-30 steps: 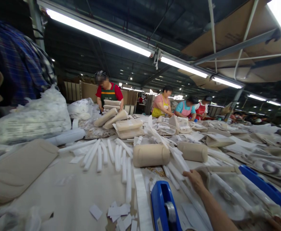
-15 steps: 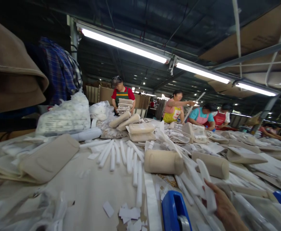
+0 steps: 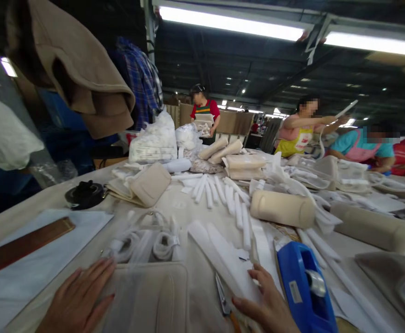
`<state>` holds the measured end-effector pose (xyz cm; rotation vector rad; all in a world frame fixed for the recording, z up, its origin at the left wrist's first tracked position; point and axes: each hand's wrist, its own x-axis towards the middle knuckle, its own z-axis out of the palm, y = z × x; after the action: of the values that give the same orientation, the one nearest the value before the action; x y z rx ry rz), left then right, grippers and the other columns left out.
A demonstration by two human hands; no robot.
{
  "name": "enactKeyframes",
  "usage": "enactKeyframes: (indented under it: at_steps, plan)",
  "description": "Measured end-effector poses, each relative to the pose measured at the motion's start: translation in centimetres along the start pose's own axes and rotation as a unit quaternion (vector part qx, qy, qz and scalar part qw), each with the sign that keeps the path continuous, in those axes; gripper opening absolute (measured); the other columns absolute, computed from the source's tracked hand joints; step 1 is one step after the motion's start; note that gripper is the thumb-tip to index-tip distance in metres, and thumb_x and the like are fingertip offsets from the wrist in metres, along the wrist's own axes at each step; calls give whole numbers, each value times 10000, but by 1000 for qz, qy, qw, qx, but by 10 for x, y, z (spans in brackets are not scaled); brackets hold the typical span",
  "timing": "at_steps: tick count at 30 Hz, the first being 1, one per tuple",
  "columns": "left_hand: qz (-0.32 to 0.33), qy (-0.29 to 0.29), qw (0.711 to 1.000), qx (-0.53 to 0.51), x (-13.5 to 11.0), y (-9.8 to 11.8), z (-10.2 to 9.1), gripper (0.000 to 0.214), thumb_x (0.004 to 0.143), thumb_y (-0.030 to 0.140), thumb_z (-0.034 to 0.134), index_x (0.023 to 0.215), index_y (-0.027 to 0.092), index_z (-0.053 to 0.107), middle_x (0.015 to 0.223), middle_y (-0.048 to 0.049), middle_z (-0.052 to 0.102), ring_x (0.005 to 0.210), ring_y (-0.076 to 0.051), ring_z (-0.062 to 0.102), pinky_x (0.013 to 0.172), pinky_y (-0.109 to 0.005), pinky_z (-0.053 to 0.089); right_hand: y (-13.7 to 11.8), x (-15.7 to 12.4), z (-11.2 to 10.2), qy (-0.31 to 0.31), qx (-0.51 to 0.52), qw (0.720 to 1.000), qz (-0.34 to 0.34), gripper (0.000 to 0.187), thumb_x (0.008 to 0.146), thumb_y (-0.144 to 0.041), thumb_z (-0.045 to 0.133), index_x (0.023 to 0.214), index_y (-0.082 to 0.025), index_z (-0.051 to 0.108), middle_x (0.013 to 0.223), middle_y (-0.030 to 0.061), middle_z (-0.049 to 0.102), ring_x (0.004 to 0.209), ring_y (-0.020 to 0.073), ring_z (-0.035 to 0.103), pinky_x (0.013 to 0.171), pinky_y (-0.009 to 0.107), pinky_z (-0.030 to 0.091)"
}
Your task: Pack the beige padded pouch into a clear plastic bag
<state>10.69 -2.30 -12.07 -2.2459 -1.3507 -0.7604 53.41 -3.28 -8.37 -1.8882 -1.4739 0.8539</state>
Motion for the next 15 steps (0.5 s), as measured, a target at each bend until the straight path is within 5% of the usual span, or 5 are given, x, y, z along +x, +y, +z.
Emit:
enactKeyframes:
  at_steps: [4, 6, 9, 12, 15]
  plan:
    - [-81, -17, 990, -117, 33, 34, -32, 517, 850, 370, 523, 1349, 341, 392, 1254, -30, 584, 1107, -242, 571, 980, -336, 401, 6, -10, 1, 44, -113, 966, -229, 671, 659, -478, 716, 1249, -198, 560, 1389, 158, 432, 1297, 356, 391, 1059, 479, 367]
    - [-143, -66, 963, -219, 60, 61, -49, 605, 793, 450, 597, 1350, 320, 398, 1305, -35, 543, 1107, -245, 564, 914, -294, 456, 8, -13, 3, 36, -161, 938, -305, 662, 675, -458, 722, 1286, -283, 539, 1332, 130, 506, 1236, 375, 461, 1005, 515, 416]
    - [-280, -199, 858, -383, 97, 88, -65, 659, 694, 472, 640, 1297, 253, 489, 1191, -49, 613, 1016, -256, 582, 854, -294, 472, 8, -11, 6, -17, -229, 895, -382, 685, 704, -444, 712, 1338, -378, 460, 1293, 99, 557, 1172, 387, 523, 968, 545, 439]
    - [-328, -308, 765, -461, 112, 92, -65, 352, 640, 432, 591, 866, 180, 685, 822, -30, 665, 807, -228, 588, 721, -272, 453, 5, -11, 8, -18, -244, 877, -412, 741, 742, -432, 686, 1394, -397, 338, 1328, 90, 537, 1194, 386, 506, 1013, 576, 379]
    - [-349, -319, 730, -493, 109, 81, -68, 290, 610, 432, 579, 717, 176, 665, 683, -7, 612, 706, -194, 543, 647, -255, 412, -2, -17, 9, -58, -201, 889, -406, 840, 740, -465, 686, 1426, -407, 205, 1287, 70, 579, 1137, 354, 562, 974, 522, 436]
